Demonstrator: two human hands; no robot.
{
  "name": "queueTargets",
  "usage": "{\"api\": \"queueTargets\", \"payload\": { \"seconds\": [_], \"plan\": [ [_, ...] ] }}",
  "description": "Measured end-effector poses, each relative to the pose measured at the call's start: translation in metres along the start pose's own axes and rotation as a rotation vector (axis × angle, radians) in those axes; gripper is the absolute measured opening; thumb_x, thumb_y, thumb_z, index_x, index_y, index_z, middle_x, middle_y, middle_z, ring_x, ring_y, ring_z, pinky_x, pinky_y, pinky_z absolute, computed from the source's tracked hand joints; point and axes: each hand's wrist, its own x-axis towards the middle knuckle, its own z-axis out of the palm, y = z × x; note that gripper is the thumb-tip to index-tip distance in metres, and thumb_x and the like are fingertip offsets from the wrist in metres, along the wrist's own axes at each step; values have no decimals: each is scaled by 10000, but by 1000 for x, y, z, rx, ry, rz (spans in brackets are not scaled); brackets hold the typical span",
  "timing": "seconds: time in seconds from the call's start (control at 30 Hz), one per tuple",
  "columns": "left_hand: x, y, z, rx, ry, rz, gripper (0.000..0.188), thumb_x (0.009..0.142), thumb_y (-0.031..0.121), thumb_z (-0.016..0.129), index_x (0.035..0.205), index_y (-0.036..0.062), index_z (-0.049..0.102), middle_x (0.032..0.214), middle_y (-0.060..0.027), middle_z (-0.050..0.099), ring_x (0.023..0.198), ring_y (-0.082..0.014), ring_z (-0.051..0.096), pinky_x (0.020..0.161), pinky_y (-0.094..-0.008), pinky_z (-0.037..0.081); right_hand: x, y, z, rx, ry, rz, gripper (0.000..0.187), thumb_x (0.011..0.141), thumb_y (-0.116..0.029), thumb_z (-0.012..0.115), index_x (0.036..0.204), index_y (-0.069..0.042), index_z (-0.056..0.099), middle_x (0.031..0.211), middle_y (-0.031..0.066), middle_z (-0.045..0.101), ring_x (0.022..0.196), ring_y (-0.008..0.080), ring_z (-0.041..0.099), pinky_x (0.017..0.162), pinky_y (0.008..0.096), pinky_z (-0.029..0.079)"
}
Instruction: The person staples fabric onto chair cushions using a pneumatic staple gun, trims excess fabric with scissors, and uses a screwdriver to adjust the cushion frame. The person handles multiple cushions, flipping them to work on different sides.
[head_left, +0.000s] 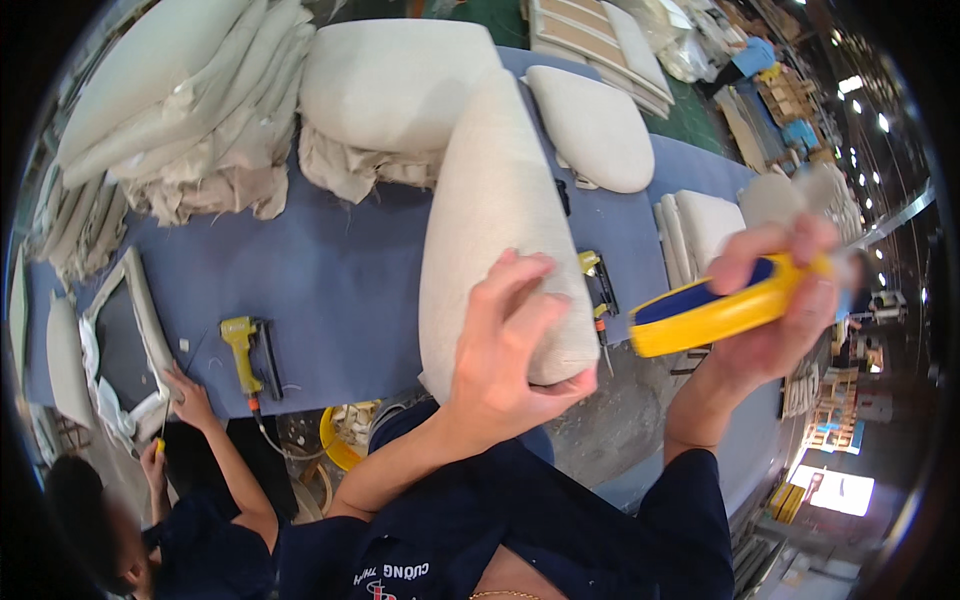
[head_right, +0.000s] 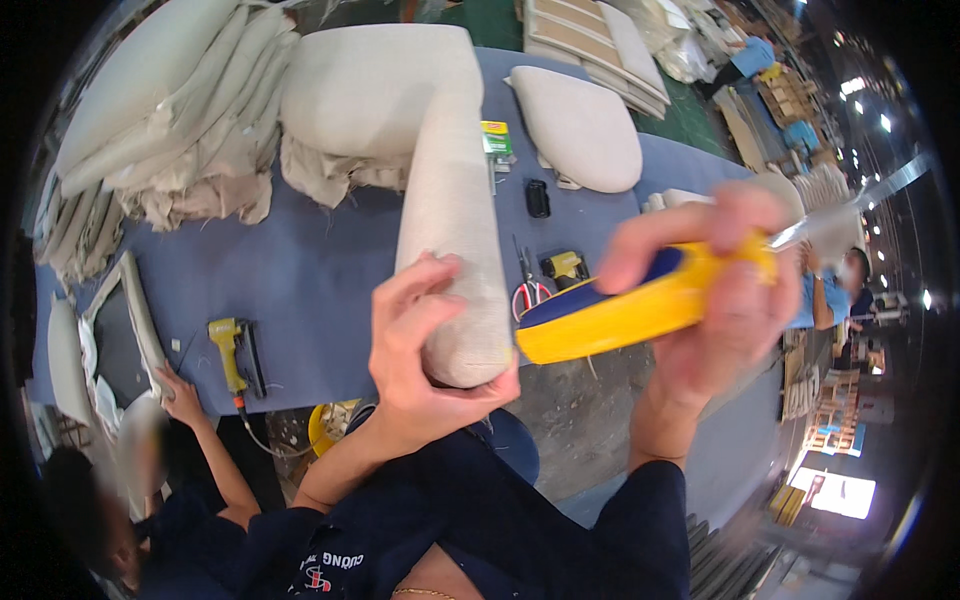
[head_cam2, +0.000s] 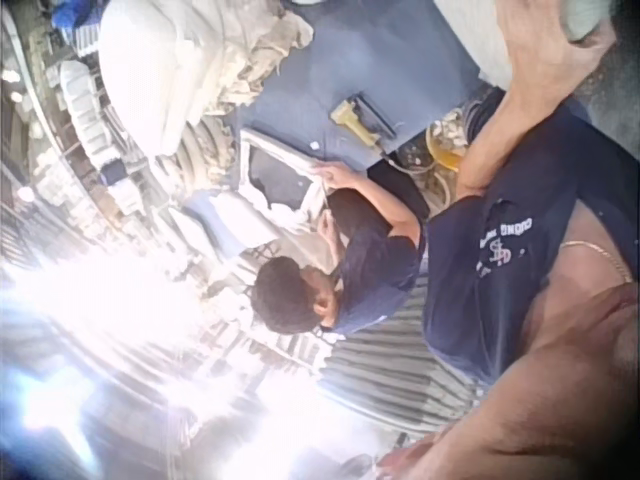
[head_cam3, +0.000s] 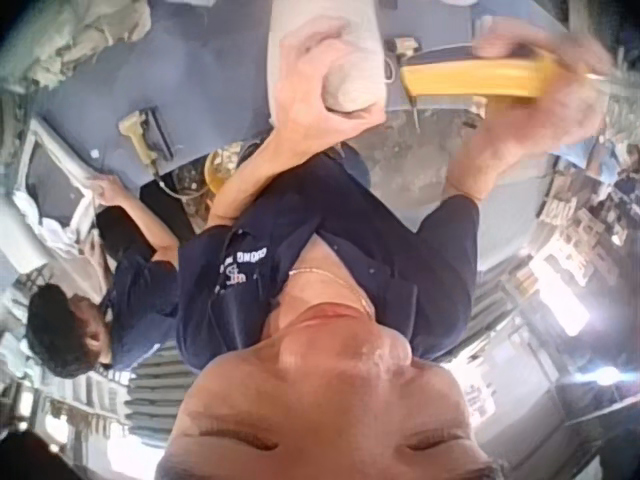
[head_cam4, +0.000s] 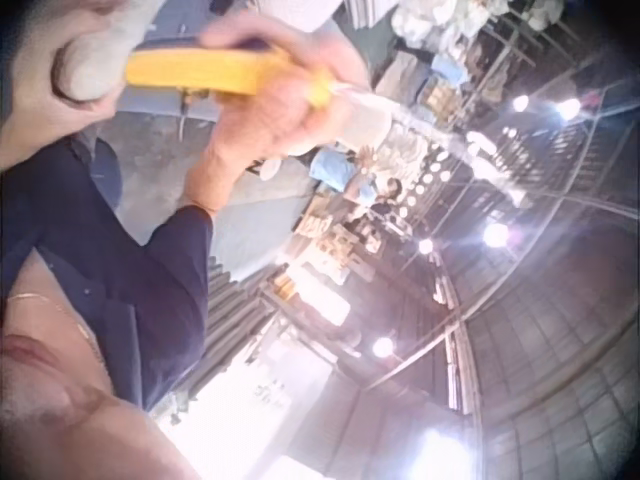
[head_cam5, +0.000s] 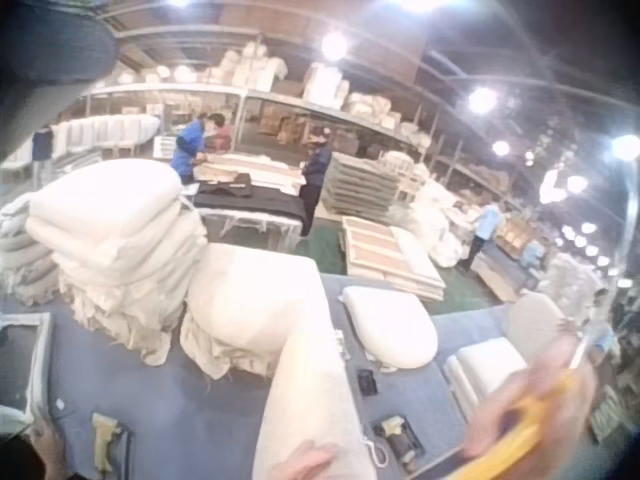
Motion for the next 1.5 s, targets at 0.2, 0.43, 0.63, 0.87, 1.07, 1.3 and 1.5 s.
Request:
{"api": "queueTargets", "payload": {
  "seconds": [0.2,0.43,0.63,0.87,1.07,1.3,1.5],
  "plan": [
    [-11,0,-7,159,-44,-24,905,593,36,872,1391,-13,448,1347,-275,536,1209,-445,583,1072,-521,487,-2,23,-23,37,-92,206,266,1034,-244,589,1135,-1,550,844,139,727,606,60,606,483,196,424],
    [-129,-34,-51,248,59,-602,961,679,29,819,1496,-76,324,1286,-271,592,1156,-383,633,1034,-435,493,-149,286,-67,-503,124,485,235,1013,-239,622,965,-9,624,734,63,663,599,170,635,530,377,487],
    [-77,-26,-117,182,59,-544,915,708,10,767,1516,-75,346,1312,-219,594,1160,-286,622,1035,-393,466,-295,394,-49,-772,-182,800,392,943,-318,715,1180,-13,653,884,180,699,871,279,725,762,412,564],
    [-18,21,-122,368,-303,-635,931,685,-18,712,1546,-31,359,1407,-226,568,1304,-335,559,1136,-431,388,-81,206,19,-153,82,199,482,1016,-227,589,1437,2,536,1383,140,612,1258,244,594,1055,369,473],
    [5,14,-80,110,-477,-438,871,798,143,726,1552,-44,333,1516,-248,459,1351,-362,507,1144,-438,367,-13,113,52,-11,9,1,360,1038,-250,565,1261,7,683,1252,133,691,1123,205,636,915,308,492],
    [115,-43,15,-303,-493,-237,509,979,245,629,1407,-17,549,1470,-215,533,1226,-301,598,1073,-404,438,-13,130,37,332,198,241,265,1046,-171,601,1179,30,710,1056,84,744,985,115,628,876,294,493],
    [144,-89,50,-545,-756,-407,288,996,195,616,1124,-39,723,1228,-189,699,1101,-223,663,977,-354,502,-17,151,26,268,296,228,226,996,-135,646,1150,15,713,880,52,692,852,90,570,771,292,479]
  ]
}}
